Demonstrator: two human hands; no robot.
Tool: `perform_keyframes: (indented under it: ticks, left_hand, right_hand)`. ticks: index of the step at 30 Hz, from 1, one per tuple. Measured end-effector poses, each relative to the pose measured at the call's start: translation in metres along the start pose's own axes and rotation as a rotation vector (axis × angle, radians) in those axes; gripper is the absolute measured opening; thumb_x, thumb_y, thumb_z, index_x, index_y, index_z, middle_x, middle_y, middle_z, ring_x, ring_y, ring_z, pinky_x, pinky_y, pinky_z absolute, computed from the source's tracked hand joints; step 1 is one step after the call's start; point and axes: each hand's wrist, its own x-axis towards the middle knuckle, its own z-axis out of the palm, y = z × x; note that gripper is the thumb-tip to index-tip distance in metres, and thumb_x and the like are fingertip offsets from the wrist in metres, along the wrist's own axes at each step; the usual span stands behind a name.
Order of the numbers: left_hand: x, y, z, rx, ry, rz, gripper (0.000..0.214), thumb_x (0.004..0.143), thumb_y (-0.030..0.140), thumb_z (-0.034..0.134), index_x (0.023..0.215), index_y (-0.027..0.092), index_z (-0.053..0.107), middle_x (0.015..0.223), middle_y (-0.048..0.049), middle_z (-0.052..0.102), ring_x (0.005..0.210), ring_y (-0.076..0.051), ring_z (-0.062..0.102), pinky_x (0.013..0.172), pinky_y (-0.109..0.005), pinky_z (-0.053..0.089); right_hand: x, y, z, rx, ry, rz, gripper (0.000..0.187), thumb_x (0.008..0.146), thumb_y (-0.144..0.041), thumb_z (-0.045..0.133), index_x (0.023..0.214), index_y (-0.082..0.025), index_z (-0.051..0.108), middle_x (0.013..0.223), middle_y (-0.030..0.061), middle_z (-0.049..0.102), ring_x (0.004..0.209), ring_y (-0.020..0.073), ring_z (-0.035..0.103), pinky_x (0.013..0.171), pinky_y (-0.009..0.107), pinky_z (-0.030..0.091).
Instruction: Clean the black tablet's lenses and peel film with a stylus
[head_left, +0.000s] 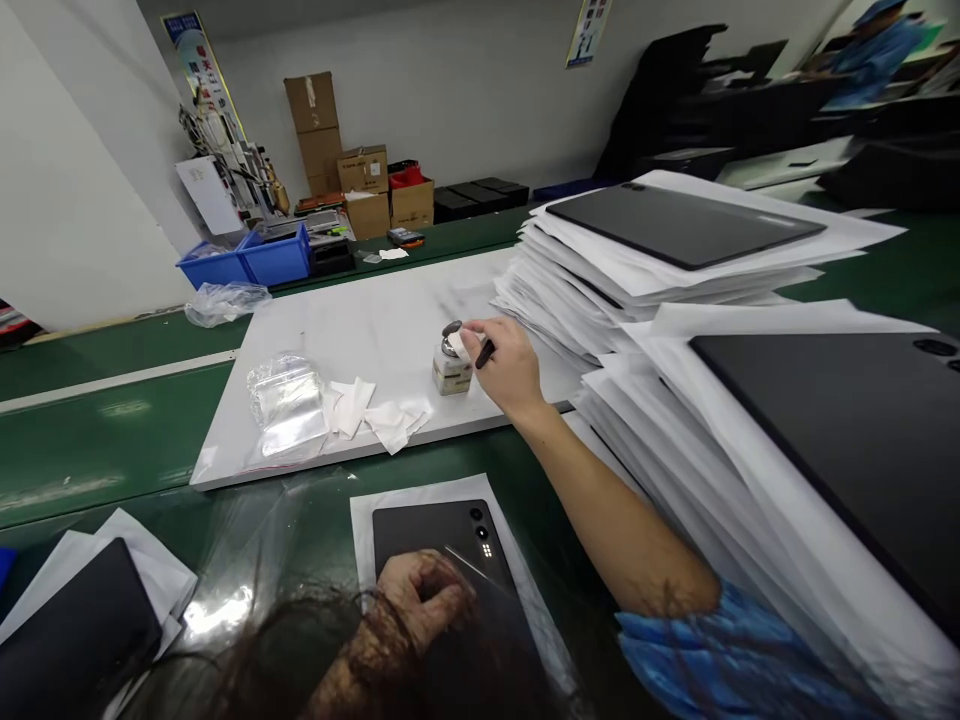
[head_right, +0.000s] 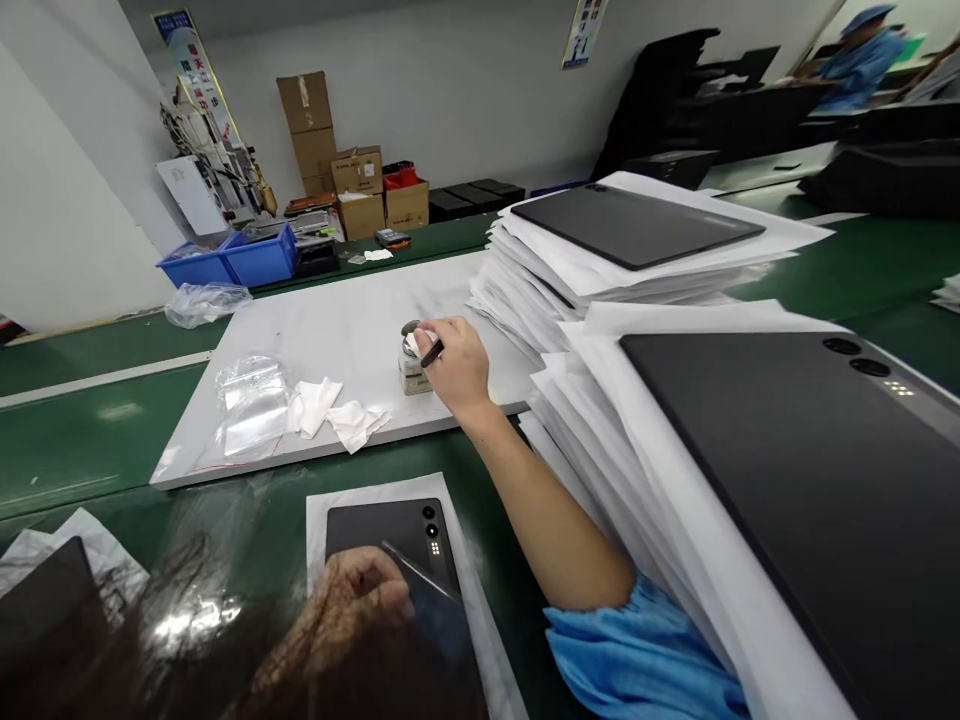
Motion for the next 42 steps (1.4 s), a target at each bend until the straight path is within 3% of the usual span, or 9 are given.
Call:
perform_keyframes:
  ticks: [7,11,15,18,21,26,31,37,42]
  left_hand:
    - [-0.004,-0.004,-0.009,-0.083,0.139,-0.008,0.028,0.083,0.053,0.106,0.078,0.030,0.090,0.080,-0.0082,0.097,0.070,-0.029,0.085,0.072,-0.041,0.065]
    - [-0.004,0.001,-0.019,-0.088,0.133,0.003,0.038,0.085,0.060,0.110,0.078,0.027,0.091,0.080,-0.0090,0.097,0.069,-0.027,0.085,0.069,-0.037,0.066]
    - [-0.010,0.007,-0.020,-0.119,0.182,0.016,0.036,0.090,0.055,0.109,0.082,0.024,0.092,0.081,-0.0069,0.097,0.070,-0.023,0.084,0.070,-0.032,0.068]
    - [-0.015,0.012,-0.014,-0.140,0.224,0.012,0.034,0.089,0.050,0.110,0.080,0.023,0.091,0.078,-0.0053,0.095,0.068,-0.021,0.083,0.069,-0.029,0.067]
    - [-0.019,0.015,-0.010,-0.136,0.265,-0.003,0.033,0.090,0.048,0.110,0.080,0.023,0.091,0.076,-0.0038,0.094,0.068,-0.021,0.083,0.068,-0.028,0.067]
    - [-0.024,0.017,-0.008,-0.031,0.319,-0.003,0.031,0.092,0.048,0.107,0.075,0.027,0.093,0.074,-0.0022,0.094,0.072,-0.024,0.086,0.076,-0.033,0.067]
    - [-0.024,0.012,-0.014,0.075,0.250,0.002,0.039,0.091,0.055,0.111,0.068,0.028,0.094,0.069,-0.0041,0.092,0.068,-0.026,0.085,0.072,-0.035,0.064]
    - [-0.027,0.008,-0.021,0.047,0.222,0.037,0.035,0.092,0.053,0.110,0.122,0.033,0.107,0.114,-0.0076,0.106,0.094,-0.030,0.095,0.092,-0.039,0.076]
    - [-0.029,0.012,-0.010,-0.007,0.263,-0.006,0.022,0.094,0.052,0.107,0.088,0.031,0.104,0.085,-0.0073,0.101,0.068,-0.025,0.090,0.067,-0.032,0.071]
  right_hand:
    - [-0.005,-0.010,-0.012,0.088,0.107,-0.064,0.049,0.130,-0.064,0.053,0.135,-0.029,0.087,0.139,0.0174,0.087,0.140,0.0398,0.083,0.130,0.062,0.069]
    - [-0.057,-0.034,-0.031,0.406,0.112,0.076,0.068,0.132,-0.083,0.044,0.133,-0.030,0.086,0.127,0.0120,0.085,0.117,0.0312,0.088,0.114,0.053,0.077]
    - [-0.127,-0.047,-0.071,0.602,-0.098,0.176,0.072,0.125,-0.094,0.055,0.109,-0.031,0.088,0.108,0.0080,0.087,0.084,0.0273,0.086,0.086,0.047,0.080]
    - [-0.155,-0.036,-0.101,0.770,-0.430,0.304,0.071,0.122,-0.094,0.060,0.106,-0.031,0.090,0.101,0.0089,0.091,0.072,0.0265,0.085,0.065,0.042,0.077]
    - [-0.165,-0.026,-0.116,0.809,-0.580,0.356,0.056,0.124,-0.081,0.072,0.112,-0.030,0.093,0.099,0.0079,0.093,0.078,0.0268,0.089,0.068,0.039,0.078]
    - [-0.187,-0.042,-0.114,0.625,-0.708,0.145,0.024,0.124,-0.044,0.079,0.139,-0.032,0.093,0.114,0.0097,0.098,0.094,0.0292,0.094,0.083,0.040,0.082]
    - [-0.212,-0.060,-0.108,0.598,-0.742,0.188,0.043,0.109,-0.031,0.090,0.151,-0.039,0.088,0.109,0.0035,0.097,0.085,0.0290,0.094,0.072,0.038,0.080]
    - [-0.225,-0.057,-0.099,0.628,-0.736,0.418,0.013,0.108,-0.035,0.088,0.120,-0.038,0.093,0.091,-0.0010,0.089,0.081,0.0266,0.090,0.076,0.037,0.080]
    - [-0.223,-0.044,-0.104,0.630,-0.688,0.294,0.025,0.120,-0.055,0.084,0.138,-0.041,0.095,0.100,0.0039,0.090,0.078,0.0262,0.085,0.062,0.034,0.075]
